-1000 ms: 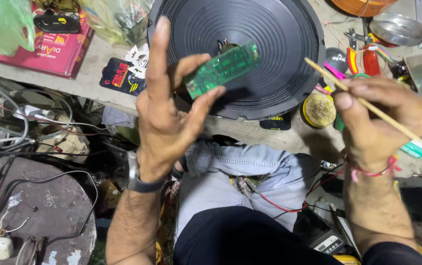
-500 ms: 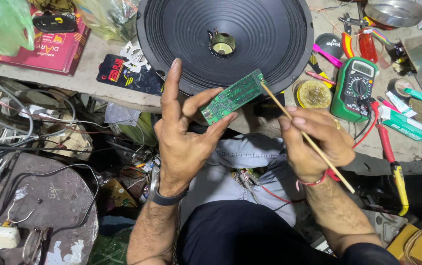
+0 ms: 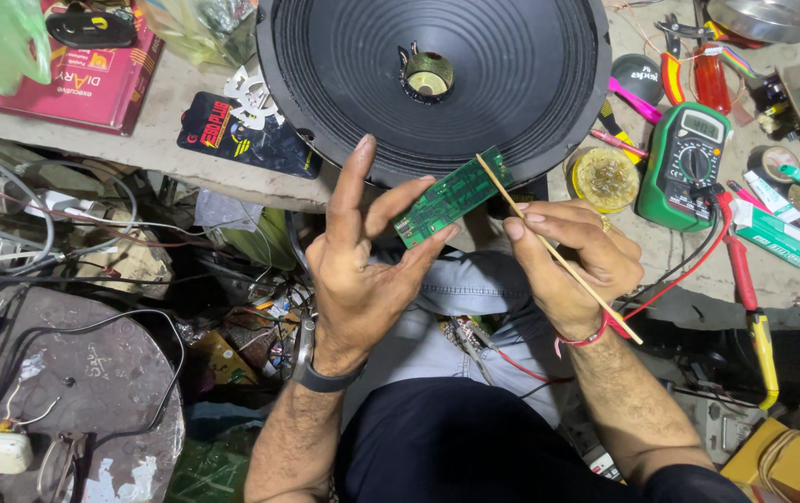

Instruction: The person uses a wooden stick to apply a dark substance to the center of a speaker and a green circuit board. They then use a toothbrush to scrub the circuit board.

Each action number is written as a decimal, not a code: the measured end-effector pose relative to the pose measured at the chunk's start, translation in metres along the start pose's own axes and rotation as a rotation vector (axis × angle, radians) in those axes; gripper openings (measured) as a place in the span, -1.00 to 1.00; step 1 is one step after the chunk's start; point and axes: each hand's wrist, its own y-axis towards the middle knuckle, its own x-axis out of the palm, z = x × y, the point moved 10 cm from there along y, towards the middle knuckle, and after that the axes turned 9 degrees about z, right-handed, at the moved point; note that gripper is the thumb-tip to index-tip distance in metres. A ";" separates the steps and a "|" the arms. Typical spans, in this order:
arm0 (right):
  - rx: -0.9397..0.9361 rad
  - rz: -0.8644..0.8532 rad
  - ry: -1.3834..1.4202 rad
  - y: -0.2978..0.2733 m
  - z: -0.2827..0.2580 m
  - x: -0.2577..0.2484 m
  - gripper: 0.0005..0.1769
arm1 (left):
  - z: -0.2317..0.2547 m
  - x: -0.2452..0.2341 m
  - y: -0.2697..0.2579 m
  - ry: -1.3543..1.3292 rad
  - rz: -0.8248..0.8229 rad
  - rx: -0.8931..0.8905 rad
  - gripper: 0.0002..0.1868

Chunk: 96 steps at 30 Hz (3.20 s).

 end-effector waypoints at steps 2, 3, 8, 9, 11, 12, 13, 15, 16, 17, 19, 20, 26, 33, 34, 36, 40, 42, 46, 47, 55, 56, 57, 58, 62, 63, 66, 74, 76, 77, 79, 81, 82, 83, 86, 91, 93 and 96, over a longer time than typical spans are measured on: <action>0.045 -0.014 0.022 -0.001 0.005 0.000 -0.80 | 0.006 0.001 0.002 0.017 0.011 0.042 -0.05; 0.061 -0.018 0.034 -0.001 0.007 0.000 -0.80 | 0.008 0.000 0.003 0.030 0.017 0.060 -0.06; 0.130 -0.038 0.087 -0.004 0.012 0.003 -0.82 | 0.014 0.003 0.001 0.086 -0.005 0.104 -0.04; 0.149 -0.040 0.098 -0.005 0.013 0.004 -0.82 | 0.015 0.003 0.000 0.099 -0.008 0.119 -0.05; 0.189 -0.044 0.121 -0.006 0.017 0.005 -0.81 | 0.015 0.004 -0.001 0.112 -0.013 0.128 -0.05; 0.186 -0.048 0.123 -0.006 0.017 0.005 -0.81 | 0.015 0.004 -0.001 0.112 -0.016 0.122 -0.04; 0.182 -0.052 0.125 -0.006 0.018 0.005 -0.81 | 0.014 0.004 -0.001 0.113 -0.018 0.116 -0.04; 0.200 -0.060 0.161 -0.007 0.020 0.006 -0.82 | 0.015 0.003 -0.001 0.124 -0.016 0.121 -0.02; 0.222 -0.065 0.194 -0.009 0.022 0.007 -0.82 | 0.016 0.003 0.000 0.128 -0.015 0.123 -0.01; 0.243 -0.070 0.226 -0.010 0.025 0.008 -0.83 | 0.015 0.003 0.001 0.126 -0.028 0.108 0.00; 0.296 -0.082 0.261 -0.011 0.032 0.009 -0.83 | 0.015 0.003 0.004 0.121 -0.052 0.077 0.03; 0.322 -0.089 0.278 -0.012 0.036 0.010 -0.83 | 0.018 0.003 0.006 0.132 -0.051 0.093 0.02; 0.425 -0.092 0.360 -0.017 0.044 0.014 -0.86 | 0.018 0.003 0.010 0.137 -0.088 0.069 0.05; 0.785 -0.052 0.672 -0.034 0.068 0.025 -0.92 | 0.028 0.003 0.018 0.125 -0.092 0.123 0.08; 0.850 -0.038 0.789 -0.038 0.072 0.029 -0.92 | 0.029 0.004 0.017 0.134 -0.094 0.138 0.07; 1.003 -0.020 1.042 -0.047 0.080 0.038 -0.94 | 0.026 0.005 0.016 0.135 -0.124 0.135 0.10; 1.263 0.030 1.437 -0.060 0.085 0.046 -0.88 | 0.021 0.005 0.011 0.147 -0.129 0.108 0.10; 1.257 0.081 1.421 -0.060 0.086 0.041 -0.87 | 0.024 0.005 0.010 0.159 -0.112 0.118 0.11; 1.076 0.196 1.032 -0.052 0.087 0.025 -0.89 | 0.024 0.005 0.011 0.198 -0.091 0.094 0.15; 1.033 0.222 0.914 -0.049 0.087 0.021 -0.90 | 0.022 0.006 0.010 0.188 -0.095 0.073 0.14; 0.498 0.113 0.298 -0.020 0.046 0.004 -0.89 | 0.033 0.005 0.015 0.204 -0.078 0.168 0.09; 0.436 0.084 0.229 -0.017 0.041 0.002 -0.89 | 0.030 0.005 0.015 0.199 -0.084 0.141 0.09; 0.378 0.064 0.188 -0.013 0.036 0.001 -0.87 | 0.027 0.005 0.015 0.194 -0.090 0.114 0.09; 0.320 0.043 0.146 -0.009 0.031 0.000 -0.86 | 0.023 0.005 0.014 0.188 -0.097 0.087 0.09; 0.002 -0.028 0.028 0.007 0.000 0.000 -0.79 | 0.014 0.004 0.008 0.189 -0.102 0.058 0.12; -0.044 -0.056 0.003 0.011 -0.006 0.001 -0.78 | 0.014 0.004 0.008 0.184 -0.102 0.054 0.11; -0.192 -0.139 -0.083 0.021 -0.025 0.002 -0.74 | 0.018 0.003 0.009 0.174 -0.088 0.083 0.11; -0.602 -0.387 -0.340 0.033 -0.079 0.012 -0.67 | 0.023 0.003 0.012 0.183 -0.079 0.084 0.08; -0.515 -0.393 -0.383 0.032 -0.085 0.000 -0.67 | 0.024 0.002 0.010 0.158 -0.069 0.103 0.08; -0.472 -0.396 -0.404 0.028 -0.086 -0.005 -0.66 | 0.023 0.002 0.009 0.163 -0.065 0.105 0.08; -0.434 -0.202 -0.338 0.025 -0.082 -0.017 -0.68 | 0.021 0.003 0.006 0.172 -0.060 0.107 0.08; -0.355 -0.102 -0.301 0.017 -0.073 -0.027 -0.67 | 0.024 0.004 0.003 0.226 -0.049 0.156 0.03; -0.296 -0.099 -0.299 0.012 -0.066 -0.027 -0.66 | 0.026 0.006 0.001 0.252 -0.045 0.182 0.00; -0.238 -0.096 -0.295 0.008 -0.059 -0.026 -0.64 | 0.028 0.008 0.000 0.262 -0.034 0.206 -0.02; -0.227 -0.028 -0.304 0.002 -0.052 -0.023 -0.66 | 0.032 0.010 -0.003 0.293 -0.016 0.258 -0.08; -0.340 -0.053 -0.363 0.006 -0.060 -0.006 -0.67 | 0.033 0.011 -0.003 0.313 -0.024 0.237 -0.10; -0.356 -0.089 -0.365 0.010 -0.065 0.001 -0.68 | 0.034 0.013 -0.003 0.317 -0.019 0.240 -0.12; -0.341 -0.129 -0.354 0.011 -0.066 0.009 -0.68 | 0.033 0.013 -0.005 0.318 -0.024 0.247 -0.12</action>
